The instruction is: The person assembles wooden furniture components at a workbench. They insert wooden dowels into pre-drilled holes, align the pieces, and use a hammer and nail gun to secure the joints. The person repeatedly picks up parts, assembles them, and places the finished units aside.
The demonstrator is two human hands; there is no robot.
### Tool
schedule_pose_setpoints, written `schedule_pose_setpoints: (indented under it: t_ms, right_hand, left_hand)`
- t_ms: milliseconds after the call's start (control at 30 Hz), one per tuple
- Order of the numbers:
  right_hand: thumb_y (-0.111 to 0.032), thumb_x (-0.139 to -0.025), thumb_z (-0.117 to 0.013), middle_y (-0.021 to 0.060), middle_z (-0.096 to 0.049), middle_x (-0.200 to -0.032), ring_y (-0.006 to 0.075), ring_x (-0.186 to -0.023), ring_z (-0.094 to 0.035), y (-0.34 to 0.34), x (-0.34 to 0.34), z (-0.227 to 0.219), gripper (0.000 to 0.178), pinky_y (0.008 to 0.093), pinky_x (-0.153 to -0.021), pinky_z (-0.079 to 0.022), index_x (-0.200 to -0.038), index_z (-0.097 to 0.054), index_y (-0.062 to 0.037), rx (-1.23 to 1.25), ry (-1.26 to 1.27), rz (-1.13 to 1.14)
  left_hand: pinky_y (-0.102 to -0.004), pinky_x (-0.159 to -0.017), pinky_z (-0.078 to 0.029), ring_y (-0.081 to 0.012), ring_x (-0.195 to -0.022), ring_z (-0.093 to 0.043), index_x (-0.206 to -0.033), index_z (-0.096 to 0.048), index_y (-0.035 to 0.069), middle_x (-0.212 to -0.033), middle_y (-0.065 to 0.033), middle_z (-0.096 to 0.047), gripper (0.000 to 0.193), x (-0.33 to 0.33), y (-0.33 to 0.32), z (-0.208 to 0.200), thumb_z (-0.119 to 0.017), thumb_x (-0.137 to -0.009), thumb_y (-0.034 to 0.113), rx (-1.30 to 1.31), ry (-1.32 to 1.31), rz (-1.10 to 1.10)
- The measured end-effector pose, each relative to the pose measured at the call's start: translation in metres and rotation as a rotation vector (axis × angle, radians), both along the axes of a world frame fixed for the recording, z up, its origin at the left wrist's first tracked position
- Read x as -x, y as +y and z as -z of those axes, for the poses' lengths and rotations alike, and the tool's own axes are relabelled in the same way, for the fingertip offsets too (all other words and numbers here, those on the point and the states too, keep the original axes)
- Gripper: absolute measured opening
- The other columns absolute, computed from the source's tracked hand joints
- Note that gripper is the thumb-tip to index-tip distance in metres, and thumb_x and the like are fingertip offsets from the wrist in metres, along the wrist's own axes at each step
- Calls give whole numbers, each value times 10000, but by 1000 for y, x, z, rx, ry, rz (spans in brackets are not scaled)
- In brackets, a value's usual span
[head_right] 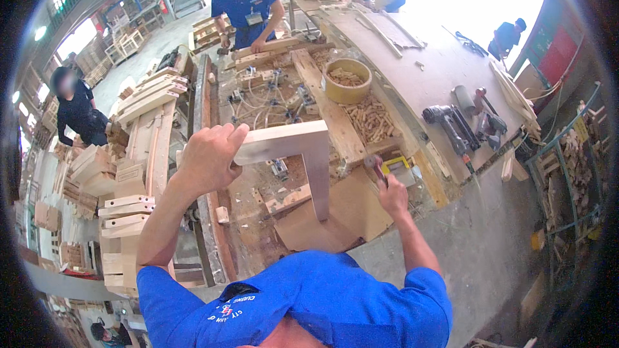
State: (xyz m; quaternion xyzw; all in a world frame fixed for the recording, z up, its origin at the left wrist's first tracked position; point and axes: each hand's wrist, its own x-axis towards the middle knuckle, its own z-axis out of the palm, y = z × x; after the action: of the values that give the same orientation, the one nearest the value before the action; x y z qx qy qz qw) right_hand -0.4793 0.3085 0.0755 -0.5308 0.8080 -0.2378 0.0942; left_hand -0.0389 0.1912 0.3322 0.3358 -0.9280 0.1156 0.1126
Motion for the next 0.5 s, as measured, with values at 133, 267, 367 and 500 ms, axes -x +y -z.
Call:
schedule_pose_setpoints:
  t_ms: [133, 267, 367, 500]
  right_hand:
    - [-308, -961, -726, 275, -721, -1238, 462, -1080, -715, 18, -7, 57, 371, 545, -917, -576, -1227, -665, -56, -134, 100, 123]
    - [-246, -923, -782, 250, -690, -1320, 399, -1130, -709, 13, -3, 57, 483, 534, -941, -577, -1348, -620, -81, -88, 307, -50]
    - [-193, -948, -785, 195, -711, -1266, 270, -1054, -727, -14, -40, 13, 485, 467, -844, -599, -1385, -610, -75, 5, -478, -473]
    - [-173, -1029, -723, 114, -721, -1165, 103, -792, -692, -33, -112, -61, 358, 307, -625, -575, -1346, -605, -57, -151, -993, -515]
  left_hand:
    - [-446, -758, -530, -312, -864, -661, -1281, -586, 59, -925, -98, -615, 695, -2, -6, -12, -856, -646, 142, -9, 1, 32]
    - [-447, -786, -523, -311, -886, -654, -1285, -593, 74, -927, -95, -611, 689, 14, -17, -24, -847, -646, 123, 2, -4, 135]
    - [-448, -824, -516, -307, -910, -654, -1283, -606, 80, -942, -89, -621, 683, 20, -18, -36, -861, -651, 132, -9, -58, 158]
    - [-460, -955, -500, -323, -1054, -655, -1346, -609, 78, -1053, -107, -651, 713, 43, -32, -42, -875, -691, 172, -29, -128, 168]
